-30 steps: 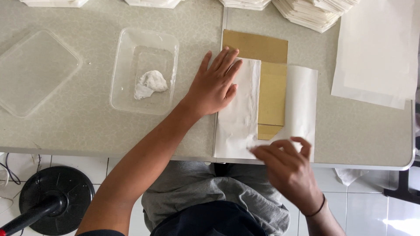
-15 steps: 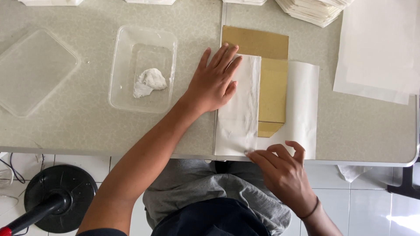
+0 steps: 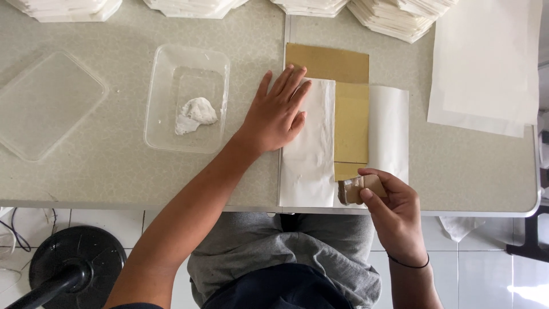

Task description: Applying glue and folding paper to assemble a paper bag on a work table.

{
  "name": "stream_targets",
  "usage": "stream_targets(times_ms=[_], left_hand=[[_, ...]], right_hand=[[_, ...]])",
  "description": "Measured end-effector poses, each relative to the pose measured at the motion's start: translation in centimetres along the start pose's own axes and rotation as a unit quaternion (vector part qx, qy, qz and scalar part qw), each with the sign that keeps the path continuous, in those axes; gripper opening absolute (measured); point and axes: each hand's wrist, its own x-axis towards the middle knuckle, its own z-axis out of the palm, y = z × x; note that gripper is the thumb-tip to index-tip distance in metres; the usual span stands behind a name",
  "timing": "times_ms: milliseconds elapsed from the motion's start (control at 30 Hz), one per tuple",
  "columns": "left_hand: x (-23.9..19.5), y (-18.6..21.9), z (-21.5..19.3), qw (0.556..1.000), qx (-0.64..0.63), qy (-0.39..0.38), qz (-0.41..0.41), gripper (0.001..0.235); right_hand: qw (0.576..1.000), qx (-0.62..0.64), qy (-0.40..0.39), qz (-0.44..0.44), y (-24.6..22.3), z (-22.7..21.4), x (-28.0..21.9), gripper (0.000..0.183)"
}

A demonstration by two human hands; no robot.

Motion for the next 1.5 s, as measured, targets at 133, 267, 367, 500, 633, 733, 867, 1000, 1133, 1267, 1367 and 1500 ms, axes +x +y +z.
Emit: stream_targets(times_ms=[133,267,367,500,633,733,867,1000,1133,1267,1367,1500], left_hand=[[0.0,0.0,0.2,1.0,0.008,0.025,0.003,0.053],[0.1,0.0,0.2,1.0,0.006,0.004,-0.004,0.055],[0.4,0.2,1.2,1.0,-0.019,0.006,-0.015,0.058],[0.4,-0.2,1.0,0.999,-0.045,0.015,-0.028,0.058],[0.6,-0.3,0.8,0.998,-0.033,-0.019,-0.044,0.063],[1.0,-0.5,1.7,0.984,0.105,-0.146,-0.01,0.124],[1.3,-0.8,4.0,0.992,0.103,-0.065,-0.022,0.1],[0.8,-0.8,6.9,0.994,0.093,0.035,-0.036,0.072],[0.5,0.4,7.7,0.99,0.085,0.101,-0.054,0.056],[-0.4,2.5,3.3,0.963,-0.124,0.206,-0.122,0.038],[-0.6,2.9,2.2,0.936,-0.207,0.249,-0.136,0.036],[1.5,1.4,7.0,0.918,0.021,0.388,-0.079,0.008]], right_hand=[[1.0,0.027,-0.011,-0.01,0.3,-0.2,0.2,0.037],[0.994,0.071,-0.044,-0.071,0.4,0.0,0.4,0.046],[0.994,0.056,-0.027,-0.092,-0.3,0.4,0.4,0.048],[0.982,-0.038,-0.045,-0.179,-6.2,4.5,1.3,0.031],[0.943,-0.083,-0.183,-0.266,-10.3,8.6,5.3,0.03],[0.89,-0.174,-0.285,-0.312,-13.5,13.9,8.9,0.009],[0.807,-0.334,-0.378,-0.309,-13.8,20.5,13.0,0.023],[0.781,-0.388,-0.425,-0.243,-11.5,24.9,14.3,0.026],[0.742,-0.465,-0.427,-0.225,-11.0,27.4,14.4,0.031],[0.753,-0.456,-0.404,-0.251,-9.9,28.3,14.8,0.031],[0.763,-0.448,-0.378,-0.273,-9.1,28.3,15.5,0.034],[0.764,-0.49,-0.326,-0.265,-8.6,28.4,16.0,0.034]])
